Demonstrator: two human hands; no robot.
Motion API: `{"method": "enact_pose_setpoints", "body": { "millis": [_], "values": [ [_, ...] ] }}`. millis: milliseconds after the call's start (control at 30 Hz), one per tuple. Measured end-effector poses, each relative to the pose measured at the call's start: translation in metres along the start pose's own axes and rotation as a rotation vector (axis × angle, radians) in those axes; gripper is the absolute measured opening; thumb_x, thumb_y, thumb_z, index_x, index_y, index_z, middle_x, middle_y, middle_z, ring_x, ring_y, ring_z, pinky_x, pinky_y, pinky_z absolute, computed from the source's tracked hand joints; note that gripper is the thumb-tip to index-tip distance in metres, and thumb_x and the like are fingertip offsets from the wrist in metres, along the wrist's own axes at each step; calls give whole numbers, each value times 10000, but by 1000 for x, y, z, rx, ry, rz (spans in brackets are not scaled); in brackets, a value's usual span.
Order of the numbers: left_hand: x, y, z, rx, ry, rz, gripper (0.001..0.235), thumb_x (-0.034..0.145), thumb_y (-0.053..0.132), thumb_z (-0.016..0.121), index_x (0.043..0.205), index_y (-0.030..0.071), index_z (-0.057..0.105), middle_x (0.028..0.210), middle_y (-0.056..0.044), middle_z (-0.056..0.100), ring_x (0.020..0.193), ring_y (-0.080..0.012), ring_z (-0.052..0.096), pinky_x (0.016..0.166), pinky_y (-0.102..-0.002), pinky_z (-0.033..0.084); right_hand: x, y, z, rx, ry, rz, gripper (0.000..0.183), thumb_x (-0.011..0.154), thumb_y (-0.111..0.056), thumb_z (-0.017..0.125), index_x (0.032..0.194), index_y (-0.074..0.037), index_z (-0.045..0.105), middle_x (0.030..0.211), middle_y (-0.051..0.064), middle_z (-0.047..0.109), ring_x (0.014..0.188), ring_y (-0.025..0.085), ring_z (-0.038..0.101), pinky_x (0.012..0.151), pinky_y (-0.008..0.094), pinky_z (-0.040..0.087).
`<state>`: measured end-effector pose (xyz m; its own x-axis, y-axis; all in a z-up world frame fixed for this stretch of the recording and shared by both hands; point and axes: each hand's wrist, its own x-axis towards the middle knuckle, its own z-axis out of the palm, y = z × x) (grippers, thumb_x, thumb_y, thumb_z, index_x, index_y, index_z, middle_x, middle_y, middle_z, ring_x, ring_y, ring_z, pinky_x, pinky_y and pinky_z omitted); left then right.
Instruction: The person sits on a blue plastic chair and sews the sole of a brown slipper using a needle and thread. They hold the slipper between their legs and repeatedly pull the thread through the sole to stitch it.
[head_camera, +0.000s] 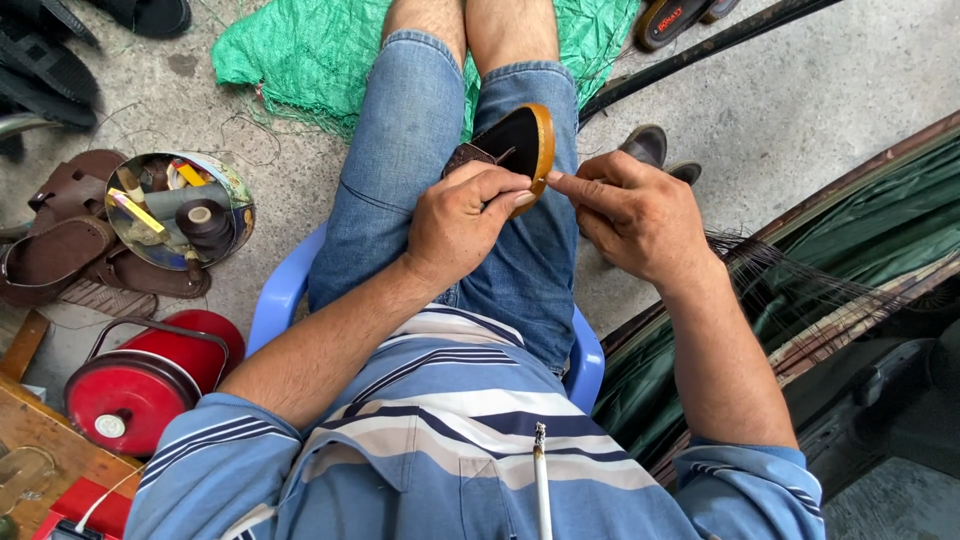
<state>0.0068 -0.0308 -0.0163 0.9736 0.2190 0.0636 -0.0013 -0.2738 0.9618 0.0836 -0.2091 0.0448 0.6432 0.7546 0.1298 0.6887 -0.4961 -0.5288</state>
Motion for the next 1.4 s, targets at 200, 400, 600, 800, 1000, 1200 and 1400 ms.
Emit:
{"method": "enact_pose_setpoints", "body": {
  "millis": [200, 400, 600, 800, 1000, 1200, 1400],
  "values": [
    [0, -1, 6, -18, 2, -9, 103, 799, 123, 692, 886, 178, 697, 813, -5, 645, 794, -186, 651, 699, -287, 541, -2, -1, -1, -71, -17, 1, 328, 768, -49, 640, 1065, -174, 700, 875, 61, 623, 673, 279, 619, 595, 382, 508],
    [-1, -7, 25, 95, 4, 25, 125, 786, 150, 687, 895, 212, 695, 844, 51, 633, 786, -151, 643, 674, -296, 541, -6, -15, 3, -398, -76, 147, 369, 720, -101, 643, 1054, -245, 707, 794, 3, 598, 549, 205, 607, 497, 322, 504],
    [1, -13, 31, 105, 10, 18, 106, 770, 143, 685, 867, 185, 692, 814, 39, 629, 754, -175, 647, 649, -312, 549, -16, 19, 17, -134, -15, 146, 272, 756, -106, 648, 995, -225, 702, 862, -28, 598, 684, 235, 630, 591, 339, 511],
    [4, -13, 28, 110, -29, -8, 90, 792, 183, 659, 871, 211, 692, 857, 73, 618, 787, -163, 645, 659, -284, 543, -16, 24, 31, -103, 72, 137, 200, 752, -108, 690, 915, -221, 719, 860, -42, 628, 689, 208, 635, 591, 302, 512],
    [35, 27, -36, 422, -387, 137, 60, 769, 145, 635, 774, 133, 693, 851, -31, 626, 707, -280, 637, 643, -381, 517, -12, -6, 13, -83, 50, 260, 224, 780, -121, 665, 938, -276, 702, 874, -85, 633, 737, 177, 645, 613, 307, 518],
    [51, 40, -49, -270, -646, -383, 69, 743, 180, 644, 780, 129, 672, 1149, -45, 642, 1056, -116, 596, 947, -279, 430, -7, -13, 7, -101, -83, 172, 227, 897, -112, 593, 1109, -162, 657, 988, 1, 652, 790, 214, 632, 501, 367, 466],
    [45, 31, -34, 261, -386, 207, 129, 876, 87, 578, 993, 113, 626, 757, -54, 568, 588, -200, 622, 424, -264, 491, -3, -19, 6, 69, -13, 282, 161, 874, -100, 610, 1010, -141, 686, 880, 54, 649, 762, 313, 635, 574, 410, 514]
  ]
}}
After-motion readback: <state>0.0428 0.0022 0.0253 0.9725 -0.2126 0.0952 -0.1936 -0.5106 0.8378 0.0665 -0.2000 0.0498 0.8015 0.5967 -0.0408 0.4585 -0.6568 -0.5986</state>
